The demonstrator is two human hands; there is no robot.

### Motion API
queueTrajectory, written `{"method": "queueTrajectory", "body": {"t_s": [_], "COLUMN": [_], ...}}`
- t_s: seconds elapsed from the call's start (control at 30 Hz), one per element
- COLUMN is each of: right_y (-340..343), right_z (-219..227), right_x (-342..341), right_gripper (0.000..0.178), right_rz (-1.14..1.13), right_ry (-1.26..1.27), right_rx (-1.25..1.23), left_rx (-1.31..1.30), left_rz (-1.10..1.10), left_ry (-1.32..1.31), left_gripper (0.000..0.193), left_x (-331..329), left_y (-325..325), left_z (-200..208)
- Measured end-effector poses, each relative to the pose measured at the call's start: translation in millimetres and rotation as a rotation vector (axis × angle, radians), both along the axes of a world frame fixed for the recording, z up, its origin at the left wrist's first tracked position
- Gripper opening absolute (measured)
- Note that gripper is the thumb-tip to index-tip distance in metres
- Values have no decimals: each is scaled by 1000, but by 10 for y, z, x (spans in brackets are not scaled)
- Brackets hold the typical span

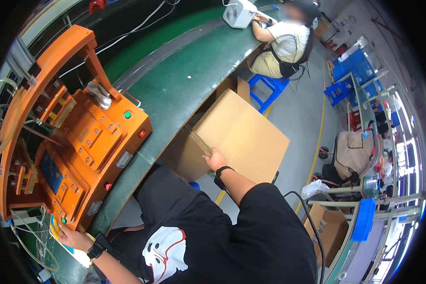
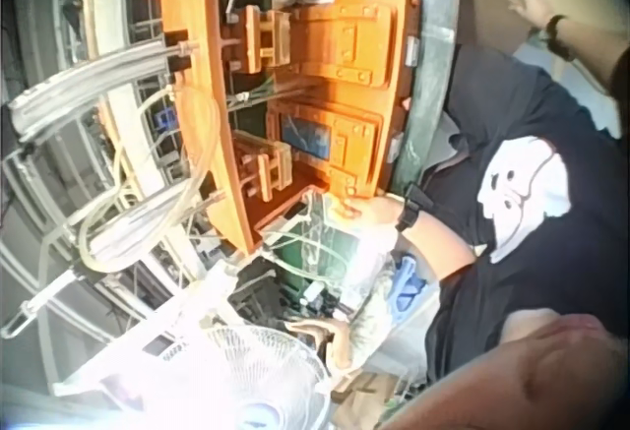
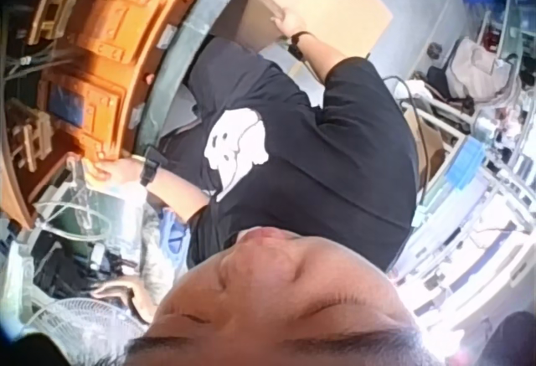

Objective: Assemble small plastic components using a pneumatic press machine and organize them into a box.

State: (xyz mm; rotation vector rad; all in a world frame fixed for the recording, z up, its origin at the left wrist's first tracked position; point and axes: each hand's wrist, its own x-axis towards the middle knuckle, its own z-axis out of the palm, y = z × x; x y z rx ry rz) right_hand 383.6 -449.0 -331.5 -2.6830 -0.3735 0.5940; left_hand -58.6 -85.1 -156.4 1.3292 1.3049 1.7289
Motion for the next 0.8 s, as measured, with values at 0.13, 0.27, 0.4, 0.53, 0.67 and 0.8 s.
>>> {"method": "queueTrajectory", "body": {"t_s": [0.13,0.27,0.4,0.53,0.67,0.8], "right_y": [-108,-16,-86,-602,-1502,-1753], "right_z": [51,244,448,-272,-999,-1338], "right_x": [82,253,509,575,307,-191], "right_gripper": [75,60,38,34,33,43], "right_rz": [11,-54,-319,-672,-1216,-1576], "right_ry": [-78,-335,-189,-148,332,649], "right_rx": [-4,229,691,719,766,970], "left_rx": [-54,18,46,-68,-44,-34], "left_rz": [-29,-56,-69,-78,-122,-83], "left_ry": [29,-16,-58,-100,-103,-31], "left_gripper": [30,24,20,31,31,22], "left_x": [6,121,158,52,89,28], "left_y": [-24,-105,-126,-98,-78,-89], "left_z": [-13,83,115,47,32,61]}}
